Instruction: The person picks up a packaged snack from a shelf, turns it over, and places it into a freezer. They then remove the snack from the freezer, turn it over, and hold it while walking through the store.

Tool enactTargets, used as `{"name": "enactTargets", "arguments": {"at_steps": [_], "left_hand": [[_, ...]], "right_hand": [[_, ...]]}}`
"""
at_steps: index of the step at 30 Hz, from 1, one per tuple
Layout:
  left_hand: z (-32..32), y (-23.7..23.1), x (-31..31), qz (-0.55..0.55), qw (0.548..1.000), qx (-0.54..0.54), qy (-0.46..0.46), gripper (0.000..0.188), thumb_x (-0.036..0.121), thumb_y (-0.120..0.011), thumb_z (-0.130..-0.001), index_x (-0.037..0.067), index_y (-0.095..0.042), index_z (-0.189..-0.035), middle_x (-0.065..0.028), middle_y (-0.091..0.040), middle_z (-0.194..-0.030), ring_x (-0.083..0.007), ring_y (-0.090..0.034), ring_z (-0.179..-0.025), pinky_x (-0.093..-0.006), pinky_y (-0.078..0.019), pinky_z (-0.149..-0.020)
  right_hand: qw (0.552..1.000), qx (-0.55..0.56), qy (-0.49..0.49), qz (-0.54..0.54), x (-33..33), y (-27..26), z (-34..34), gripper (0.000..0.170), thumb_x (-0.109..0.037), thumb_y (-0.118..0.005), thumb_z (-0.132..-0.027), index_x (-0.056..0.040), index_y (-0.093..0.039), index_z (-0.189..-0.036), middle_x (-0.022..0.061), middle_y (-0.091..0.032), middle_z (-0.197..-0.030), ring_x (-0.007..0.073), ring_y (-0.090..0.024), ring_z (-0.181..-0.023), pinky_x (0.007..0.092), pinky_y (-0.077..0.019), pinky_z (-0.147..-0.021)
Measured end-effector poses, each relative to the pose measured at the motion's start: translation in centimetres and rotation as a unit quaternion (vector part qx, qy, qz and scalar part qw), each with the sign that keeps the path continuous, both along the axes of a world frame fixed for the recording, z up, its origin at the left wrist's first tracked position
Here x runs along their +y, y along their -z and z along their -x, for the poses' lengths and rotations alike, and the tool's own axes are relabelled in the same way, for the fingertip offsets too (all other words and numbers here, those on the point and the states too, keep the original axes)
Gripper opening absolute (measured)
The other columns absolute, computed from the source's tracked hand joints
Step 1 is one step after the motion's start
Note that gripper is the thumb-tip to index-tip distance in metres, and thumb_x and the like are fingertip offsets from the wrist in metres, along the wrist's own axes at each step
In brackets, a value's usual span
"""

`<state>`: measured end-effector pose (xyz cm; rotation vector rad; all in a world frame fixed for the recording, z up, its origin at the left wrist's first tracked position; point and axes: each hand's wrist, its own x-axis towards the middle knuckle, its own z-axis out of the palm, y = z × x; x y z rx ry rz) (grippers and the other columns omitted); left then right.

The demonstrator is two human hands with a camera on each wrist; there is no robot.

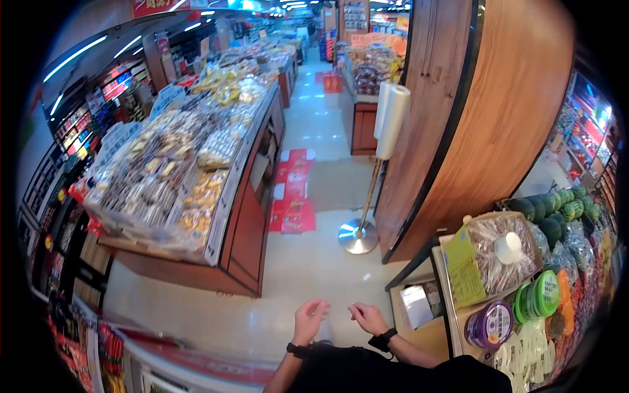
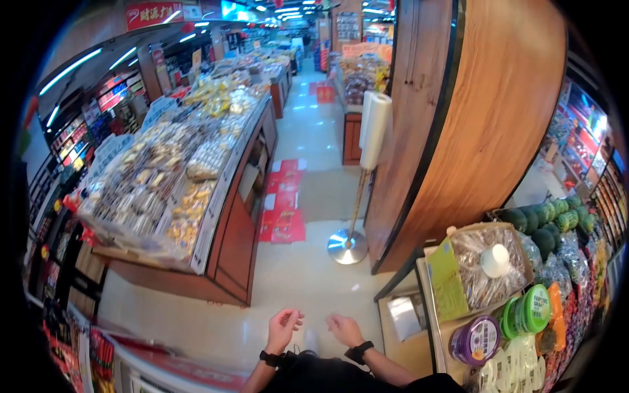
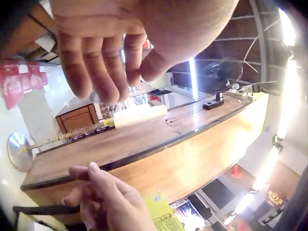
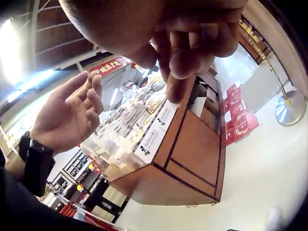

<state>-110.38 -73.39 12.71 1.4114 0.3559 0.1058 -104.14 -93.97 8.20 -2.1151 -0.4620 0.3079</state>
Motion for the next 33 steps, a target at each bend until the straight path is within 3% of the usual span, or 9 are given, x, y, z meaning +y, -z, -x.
{"name": "enactTargets", "arguments": {"at_steps": [5, 9, 12, 15, 17, 20, 21, 28, 33], "left_hand": [[-7.1, -9.7, 6.8, -0.148, 0.967, -0.185, -0.087, 0.014, 0.01, -0.068, -0.089, 0.0, -0.067, -0.099, -0.0062, -0.069, -0.091, -0.0127, -0.064, -0.082, -0.0261, -0.0504, -0.073], [-7.9, -23.0, 10.9, -0.212, 0.809, -0.497, -0.232, 0.017, -0.001, -0.067, -0.071, 0.006, -0.062, -0.086, -0.0096, -0.058, -0.076, -0.0221, -0.057, -0.065, -0.0334, -0.0454, -0.057], [-5.6, -25.7, 14.7, -0.028, 0.769, -0.618, -0.162, 0.023, 0.025, -0.065, -0.09, 0.005, -0.056, -0.09, -0.0029, -0.05, -0.076, -0.0129, -0.05, -0.067, -0.0284, -0.044, -0.055], [-10.4, -32.8, 13.9, -0.143, 0.74, -0.646, -0.121, 0.02, 0.022, -0.065, -0.088, 0.007, -0.054, -0.081, -0.0015, -0.049, -0.073, -0.0157, -0.045, -0.058, -0.0317, -0.0347, -0.047], [-14.0, -33.0, 14.6, -0.178, 0.696, -0.689, -0.101, 0.023, 0.022, -0.066, -0.087, 0.004, -0.053, -0.08, -0.0017, -0.05, -0.072, -0.0168, -0.045, -0.057, -0.0331, -0.0336, -0.044], [-16.7, -32.0, 14.8, -0.189, 0.737, -0.638, -0.119, 0.023, 0.022, -0.066, -0.087, 0.004, -0.053, -0.081, -0.0014, -0.049, -0.07, -0.0163, -0.045, -0.057, -0.0324, -0.0316, -0.045], [-19.5, -32.2, 14.4, -0.127, 0.683, -0.71, -0.112, 0.015, 0.02, -0.065, -0.088, 0.008, -0.056, -0.083, 0.0006, -0.047, -0.069, -0.0159, -0.044, -0.056, -0.0296, -0.028, -0.046], [-29.9, -33.1, 15.3, -0.135, 0.606, -0.774, -0.124, 0.004, 0.022, -0.061, -0.093, 0.02, -0.059, -0.09, 0.0041, -0.046, -0.072, -0.0104, -0.041, -0.054, -0.0262, -0.0277, -0.046], [-37.3, -33.0, 16.0, -0.171, 0.622, -0.747, -0.158, 0.01, 0.022, -0.061, -0.094, 0.017, -0.055, -0.088, 0.0033, -0.044, -0.069, -0.0095, -0.039, -0.052, -0.0254, -0.0288, -0.045]], "right_hand": [[0.999, -0.022, 0.015, 0.019, 4.1, -0.6, -7.8, 0.029, -0.028, -0.056, -0.097, -0.0021, -0.067, -0.095, 0.0124, -0.069, -0.074, 0.0272, -0.067, -0.067, 0.0371, -0.0506, -0.064], [0.999, -0.01, 0.015, 0.04, 6.2, -2.2, -12.1, 0.029, -0.027, -0.054, -0.098, -0.0012, -0.067, -0.094, 0.0139, -0.067, -0.073, 0.0292, -0.065, -0.066, 0.0368, -0.0492, -0.063], [0.999, 0.008, 0.018, 0.039, 7.4, -2.2, -14.3, 0.028, -0.026, -0.054, -0.098, -0.0009, -0.067, -0.094, 0.0137, -0.066, -0.072, 0.0285, -0.063, -0.063, 0.0357, -0.0481, -0.061], [0.999, 0.02, 0.026, 0.024, 9.1, -1.7, -16.4, 0.028, -0.026, -0.055, -0.098, -0.0005, -0.066, -0.093, 0.014, -0.068, -0.074, 0.0271, -0.064, -0.063, 0.0357, -0.0483, -0.06], [0.998, 0.043, 0.023, 0.036, 10.3, -1.9, -18.5, 0.028, -0.026, -0.056, -0.097, -0.0005, -0.067, -0.094, 0.0142, -0.069, -0.076, 0.0267, -0.066, -0.064, 0.0359, -0.0494, -0.061], [0.998, 0.053, 0.008, 0.039, 11.6, -0.3, -21.8, 0.028, -0.026, -0.056, -0.097, -0.0001, -0.067, -0.1, 0.0146, -0.07, -0.078, 0.026, -0.067, -0.067, 0.0354, -0.0504, -0.063], [0.999, 0.047, 0.002, 0.028, 12.1, 0.4, -23.0, 0.029, -0.026, -0.056, -0.097, 0.0001, -0.067, -0.101, 0.0147, -0.069, -0.078, 0.0258, -0.067, -0.067, 0.0354, -0.0504, -0.063], [0.998, 0.04, -0.038, -0.026, 15.9, -0.2, -35.2, 0.027, -0.025, -0.055, -0.098, -0.0002, -0.068, -0.098, 0.0121, -0.068, -0.073, 0.0207, -0.063, -0.061, 0.0316, -0.048, -0.06], [0.997, 0.014, -0.063, -0.032, 18.2, -1.3, -44.7, 0.027, -0.025, -0.055, -0.098, -0.0006, -0.067, -0.097, 0.0088, -0.067, -0.069, 0.0193, -0.063, -0.059, 0.0313, -0.0476, -0.059]]}}
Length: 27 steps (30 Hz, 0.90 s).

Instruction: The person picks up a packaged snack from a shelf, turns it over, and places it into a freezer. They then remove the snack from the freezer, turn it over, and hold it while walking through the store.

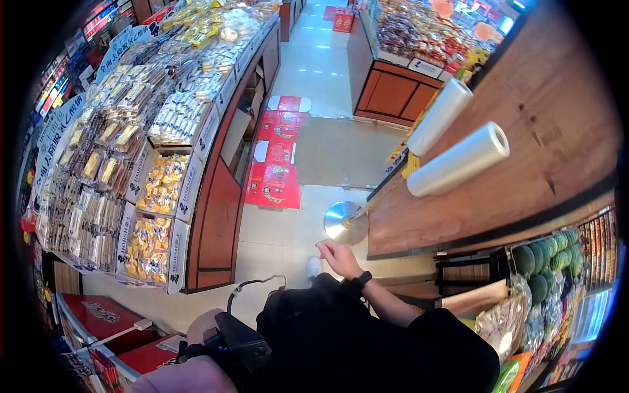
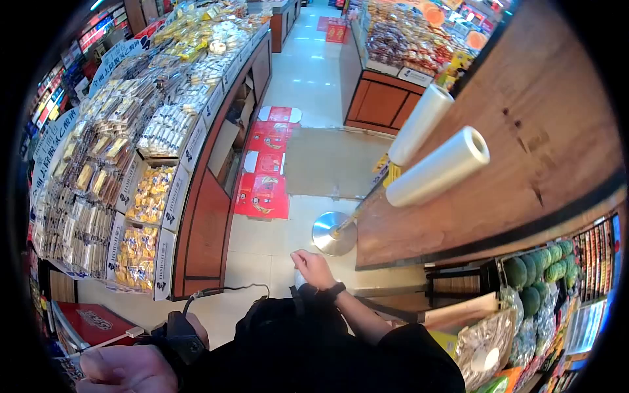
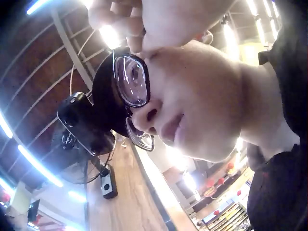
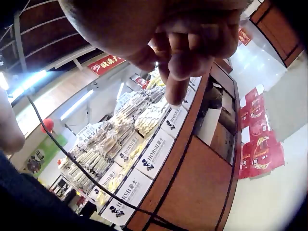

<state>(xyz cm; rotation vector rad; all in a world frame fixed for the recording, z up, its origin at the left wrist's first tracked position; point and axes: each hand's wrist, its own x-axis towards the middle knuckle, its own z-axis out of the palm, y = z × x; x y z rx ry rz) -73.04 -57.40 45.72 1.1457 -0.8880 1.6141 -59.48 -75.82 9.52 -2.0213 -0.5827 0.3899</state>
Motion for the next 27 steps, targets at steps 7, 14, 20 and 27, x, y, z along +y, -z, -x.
{"name": "enactTargets", "arguments": {"at_steps": [7, 14, 20, 27], "left_hand": [[-7.2, 2.4, 3.0, 0.042, 0.99, 0.066, -0.117, 0.018, 0.022, -0.062, -0.094, 0.012, -0.048, -0.086, 0.0021, -0.04, -0.066, -0.0083, -0.038, -0.05, -0.0243, -0.0303, -0.042], [-12.7, 12.0, 10.1, 0.28, 0.83, 0.482, -0.019, 0.014, 0.009, -0.057, -0.096, 0.003, -0.051, -0.085, -0.0032, -0.046, -0.077, -0.0087, -0.044, -0.054, -0.0226, -0.0341, -0.046], [-18.2, 15.8, 16.2, 0.35, 0.739, 0.542, 0.195, 0.018, 0.021, -0.05, -0.103, 0.005, -0.055, -0.101, 0.0015, -0.046, -0.075, -0.0062, -0.043, -0.055, -0.022, -0.0353, -0.049], [-22.3, 16.6, 23.6, 0.351, 0.721, 0.549, 0.235, 0.022, 0.023, -0.048, -0.104, 0.004, -0.058, -0.106, 0.0016, -0.047, -0.076, -0.0059, -0.043, -0.056, -0.022, -0.0367, -0.049]], "right_hand": [[0.998, 0.018, -0.053, -0.015, 4.4, 0.8, -10.3, 0.026, -0.024, -0.057, -0.098, -0.0004, -0.068, -0.098, 0.0092, -0.068, -0.071, 0.0151, -0.064, -0.063, 0.0289, -0.0483, -0.06], [0.994, 0.027, -0.102, 0.0, 9.8, 1.0, -15.0, 0.025, -0.021, -0.055, -0.099, -0.0004, -0.068, -0.104, 0.0095, -0.069, -0.072, 0.0159, -0.066, -0.065, 0.0282, -0.0493, -0.061], [0.999, -0.001, -0.039, 0.009, 14.2, 0.0, -17.6, 0.024, -0.024, -0.058, -0.096, -0.0021, -0.069, -0.098, 0.0111, -0.069, -0.07, 0.0217, -0.069, -0.064, 0.0314, -0.0508, -0.06], [1.0, -0.011, 0.001, 0.017, 20.4, -0.7, -21.2, 0.026, -0.025, -0.057, -0.097, -0.0023, -0.069, -0.098, 0.01, -0.069, -0.069, 0.0213, -0.067, -0.062, 0.0315, -0.0493, -0.058]]}}
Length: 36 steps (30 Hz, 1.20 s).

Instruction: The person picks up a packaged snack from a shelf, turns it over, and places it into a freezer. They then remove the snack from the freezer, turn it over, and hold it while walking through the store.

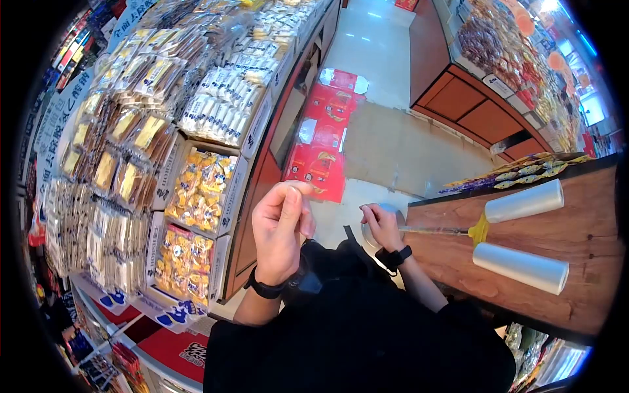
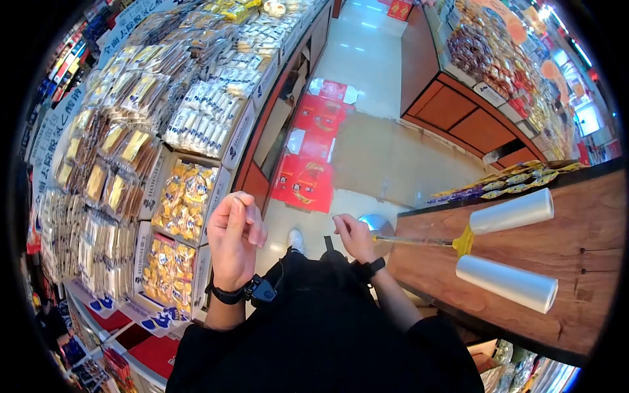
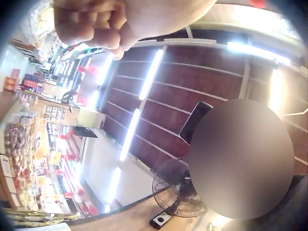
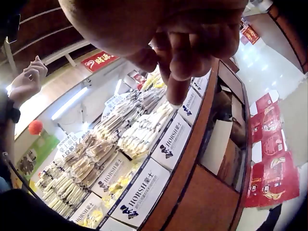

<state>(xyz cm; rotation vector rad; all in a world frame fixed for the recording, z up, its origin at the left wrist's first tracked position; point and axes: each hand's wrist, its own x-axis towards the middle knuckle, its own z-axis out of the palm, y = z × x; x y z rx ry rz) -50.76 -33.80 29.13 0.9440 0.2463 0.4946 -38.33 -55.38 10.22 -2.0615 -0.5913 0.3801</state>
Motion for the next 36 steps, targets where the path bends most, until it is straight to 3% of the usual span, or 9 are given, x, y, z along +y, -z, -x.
{"name": "enactTargets", "arguments": {"at_steps": [5, 11, 14, 18, 19, 21, 25, 28, 36], "left_hand": [[-2.0, 0.6, 3.7, 0.021, 0.999, 0.01, 0.026, 0.024, 0.024, -0.048, -0.104, 0.003, -0.058, -0.109, 0.0007, -0.047, -0.077, -0.006, -0.043, -0.057, -0.0221, -0.0372, -0.05], [-4.2, 1.1, 6.3, 0.08, 0.996, 0.0, 0.029, 0.038, 0.031, -0.038, -0.107, 0.007, -0.049, -0.079, -0.0037, -0.048, -0.077, -0.0111, -0.044, -0.056, -0.0258, -0.039, -0.052], [-5.7, 3.6, 7.3, 0.041, 0.999, 0.002, 0.026, 0.041, 0.03, -0.039, -0.107, 0.007, -0.042, -0.073, -0.0086, -0.056, -0.08, -0.0116, -0.048, -0.057, -0.025, -0.0398, -0.053], [-8.4, 4.4, 7.6, 0.074, 0.988, 0.132, 0.006, 0.023, 0.02, -0.049, -0.103, 0.004, -0.058, -0.09, -0.0062, -0.058, -0.084, -0.0113, -0.055, -0.065, -0.0247, -0.0462, -0.057], [-8.9, 5.1, 8.1, 0.126, 0.986, 0.105, 0.02, 0.013, 0.014, -0.054, -0.1, 0.004, -0.061, -0.103, -0.0063, -0.063, -0.092, -0.0111, -0.059, -0.069, -0.0241, -0.0493, -0.059], [-10.3, 6.0, 8.1, 0.104, 0.988, 0.11, -0.004, 0.014, 0.015, -0.055, -0.1, 0.004, -0.061, -0.107, -0.0094, -0.065, -0.103, -0.011, -0.06, -0.07, -0.024, -0.0495, -0.059], [-13.7, 7.7, 9.2, 0.062, 0.991, 0.114, -0.014, 0.021, 0.013, -0.057, -0.098, 0.004, -0.06, -0.118, -0.0145, -0.067, -0.115, -0.0108, -0.064, -0.073, -0.024, -0.0517, -0.061], [-17.0, 9.0, 9.7, 0.043, 0.992, 0.117, -0.036, 0.021, 0.011, -0.055, -0.099, 0.003, -0.062, -0.118, -0.0139, -0.069, -0.111, -0.011, -0.064, -0.073, -0.0244, -0.0524, -0.062], [-26.2, 14.9, 9.3, -0.119, 0.95, 0.264, -0.12, 0.007, 0.008, -0.069, -0.091, 0.001, -0.066, -0.092, -0.007, -0.071, -0.083, -0.0094, -0.062, -0.059, -0.0217, -0.0484, -0.055]], "right_hand": [[0.999, 0.007, 0.019, 0.026, 3.4, -0.6, -1.0, 0.026, -0.025, -0.057, -0.097, -0.0014, -0.068, -0.099, 0.0109, -0.069, -0.069, 0.0219, -0.067, -0.063, 0.0315, -0.0496, -0.058], [0.998, 0.022, 0.033, 0.043, 5.4, -0.3, -2.0, 0.028, -0.025, -0.057, -0.097, 0.0003, -0.068, -0.096, 0.0134, -0.069, -0.071, 0.0237, -0.068, -0.065, 0.0325, -0.0506, -0.06], [0.998, 0.03, 0.04, 0.032, 5.6, 0.4, -3.2, 0.028, -0.025, -0.057, -0.097, 0.0008, -0.068, -0.097, 0.0145, -0.069, -0.072, 0.0244, -0.069, -0.066, 0.0335, -0.051, -0.06], [0.998, 0.03, 0.036, 0.032, 6.2, 0.9, -5.5, 0.026, -0.023, -0.057, -0.097, 0.0006, -0.068, -0.1, 0.0141, -0.069, -0.074, 0.0231, -0.069, -0.068, 0.0327, -0.0507, -0.061], [0.998, 0.02, 0.031, 0.041, 6.5, 1.1, -6.3, 0.025, -0.022, -0.057, -0.097, 0.0002, -0.068, -0.101, 0.0121, -0.069, -0.073, 0.0202, -0.068, -0.066, 0.0307, -0.0501, -0.061], [0.998, 0.021, 0.021, 0.048, 7.0, 1.3, -7.6, 0.025, -0.021, -0.057, -0.097, -0.0004, -0.069, -0.103, 0.0101, -0.069, -0.073, 0.0175, -0.067, -0.066, 0.0291, -0.0496, -0.062], [0.997, 0.072, -0.01, -0.002, 9.3, 1.3, -12.6, 0.026, -0.024, -0.058, -0.097, -0.0001, -0.066, -0.099, 0.0187, -0.068, -0.078, 0.0323, -0.068, -0.071, 0.0369, -0.0511, -0.064], [0.998, 0.048, -0.045, -0.019, 10.8, 1.0, -17.2, 0.025, -0.024, -0.058, -0.096, -0.0006, -0.066, -0.1, 0.0196, -0.067, -0.077, 0.0335, -0.067, -0.071, 0.0383, -0.0508, -0.064], [0.994, 0.054, -0.08, -0.04, 12.3, 0.4, -28.9, 0.024, -0.024, -0.058, -0.096, -0.0013, -0.066, -0.1, 0.0184, -0.066, -0.076, 0.032, -0.067, -0.071, 0.0383, -0.0503, -0.063]]}}
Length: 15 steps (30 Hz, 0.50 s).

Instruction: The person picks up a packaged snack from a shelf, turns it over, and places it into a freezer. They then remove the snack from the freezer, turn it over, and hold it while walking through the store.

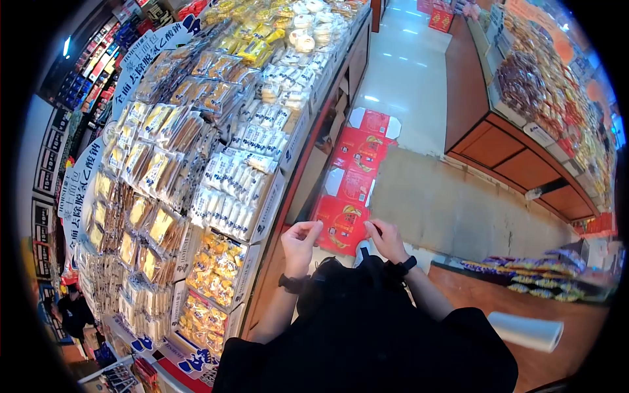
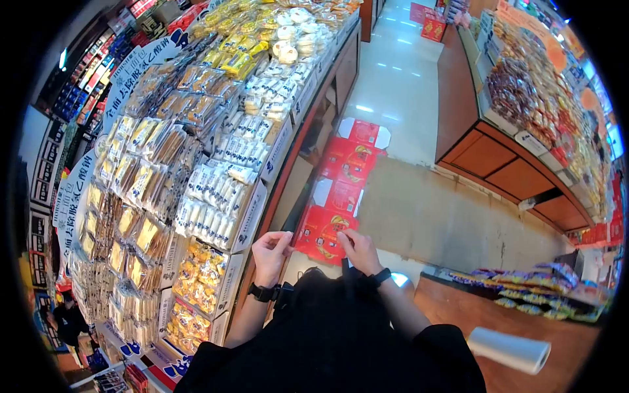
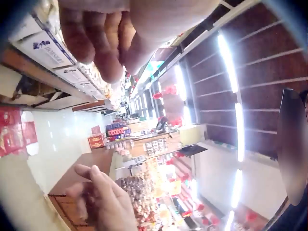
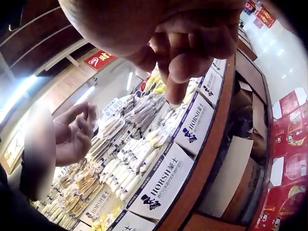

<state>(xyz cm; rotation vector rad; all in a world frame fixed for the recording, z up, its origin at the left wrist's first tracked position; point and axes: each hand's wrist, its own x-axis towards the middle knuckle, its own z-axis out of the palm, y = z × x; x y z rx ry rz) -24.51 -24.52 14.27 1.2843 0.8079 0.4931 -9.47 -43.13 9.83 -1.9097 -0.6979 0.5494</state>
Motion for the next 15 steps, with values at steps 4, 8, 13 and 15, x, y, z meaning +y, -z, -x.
{"name": "enactTargets", "arguments": {"at_steps": [4, 8, 13, 15], "left_hand": [[-2.5, 0.1, 0.1, 0.022, 0.999, 0.004, -0.033, 0.013, 0.014, -0.065, -0.095, 0.002, -0.065, -0.1, -0.0074, -0.071, -0.083, -0.0093, -0.063, -0.06, -0.0213, -0.0484, -0.056], [-3.3, 1.8, 1.7, -0.006, 0.998, 0.06, -0.035, 0.019, 0.019, -0.063, -0.096, 0.002, -0.064, -0.104, -0.0067, -0.071, -0.084, -0.0091, -0.064, -0.066, -0.021, -0.049, -0.058], [-5.6, 3.2, 4.3, 0.006, 0.995, 0.085, -0.042, 0.021, 0.022, -0.062, -0.097, 0.002, -0.065, -0.103, -0.0054, -0.071, -0.089, -0.009, -0.064, -0.07, -0.0204, -0.0476, -0.059], [-7.6, 3.6, 6.1, 0.002, 0.997, 0.073, -0.024, 0.022, 0.022, -0.062, -0.097, 0.002, -0.066, -0.103, -0.0055, -0.071, -0.089, -0.0091, -0.064, -0.071, -0.0208, -0.0475, -0.059]], "right_hand": [[0.999, 0.033, -0.015, -0.017, 1.3, 1.4, -4.1, 0.023, -0.023, -0.059, -0.097, -0.0015, -0.066, -0.1, 0.0164, -0.067, -0.075, 0.0284, -0.068, -0.069, 0.0365, -0.0502, -0.062], [0.999, 0.023, -0.039, -0.005, 4.8, 1.3, -6.6, 0.023, -0.023, -0.058, -0.097, -0.0028, -0.067, -0.1, 0.0135, -0.068, -0.074, 0.0249, -0.068, -0.068, 0.0344, -0.0502, -0.061], [0.994, 0.011, -0.108, -0.024, 10.3, 2.9, -8.7, 0.022, -0.025, -0.059, -0.096, -0.0044, -0.067, -0.098, 0.0148, -0.066, -0.073, 0.0286, -0.066, -0.066, 0.0369, -0.0488, -0.059], [0.991, 0.021, -0.131, -0.012, 12.9, 2.5, -9.9, 0.022, -0.026, -0.059, -0.095, -0.0055, -0.067, -0.099, 0.0144, -0.067, -0.076, 0.0294, -0.066, -0.068, 0.0375, -0.0488, -0.06]]}}
